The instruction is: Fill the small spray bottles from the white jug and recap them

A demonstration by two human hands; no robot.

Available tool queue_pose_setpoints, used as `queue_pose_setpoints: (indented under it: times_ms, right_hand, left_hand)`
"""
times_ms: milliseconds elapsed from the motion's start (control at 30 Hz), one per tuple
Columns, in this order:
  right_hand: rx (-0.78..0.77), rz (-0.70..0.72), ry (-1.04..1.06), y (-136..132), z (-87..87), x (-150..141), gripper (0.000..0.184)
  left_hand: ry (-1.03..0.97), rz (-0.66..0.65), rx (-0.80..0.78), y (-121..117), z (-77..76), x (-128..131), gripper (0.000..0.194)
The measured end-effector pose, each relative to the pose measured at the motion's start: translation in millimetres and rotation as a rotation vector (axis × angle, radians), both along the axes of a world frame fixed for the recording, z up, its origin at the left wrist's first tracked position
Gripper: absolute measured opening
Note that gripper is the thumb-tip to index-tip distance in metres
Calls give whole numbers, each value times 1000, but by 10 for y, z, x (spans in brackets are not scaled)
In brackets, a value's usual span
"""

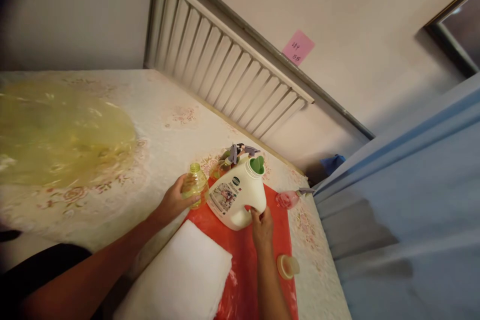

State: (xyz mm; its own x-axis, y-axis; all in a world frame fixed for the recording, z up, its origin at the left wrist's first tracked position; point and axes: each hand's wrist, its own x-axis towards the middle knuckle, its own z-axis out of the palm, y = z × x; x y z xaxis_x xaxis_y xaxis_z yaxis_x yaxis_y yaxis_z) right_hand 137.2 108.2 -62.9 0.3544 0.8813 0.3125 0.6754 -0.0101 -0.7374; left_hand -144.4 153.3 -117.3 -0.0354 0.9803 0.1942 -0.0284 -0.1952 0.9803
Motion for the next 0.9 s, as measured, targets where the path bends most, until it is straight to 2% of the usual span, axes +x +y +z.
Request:
queue_pose_setpoints:
  times_ms: [500,900]
  right_hand:
    - [2,-66,-50,11,-96,-15,29]
    - [6,-91,-67,21,-114,2,34]
  left_hand:
    - [-56,-19,-36,50,-76,-7,72]
    - [-28,-23,-39,61,-74,-10,70]
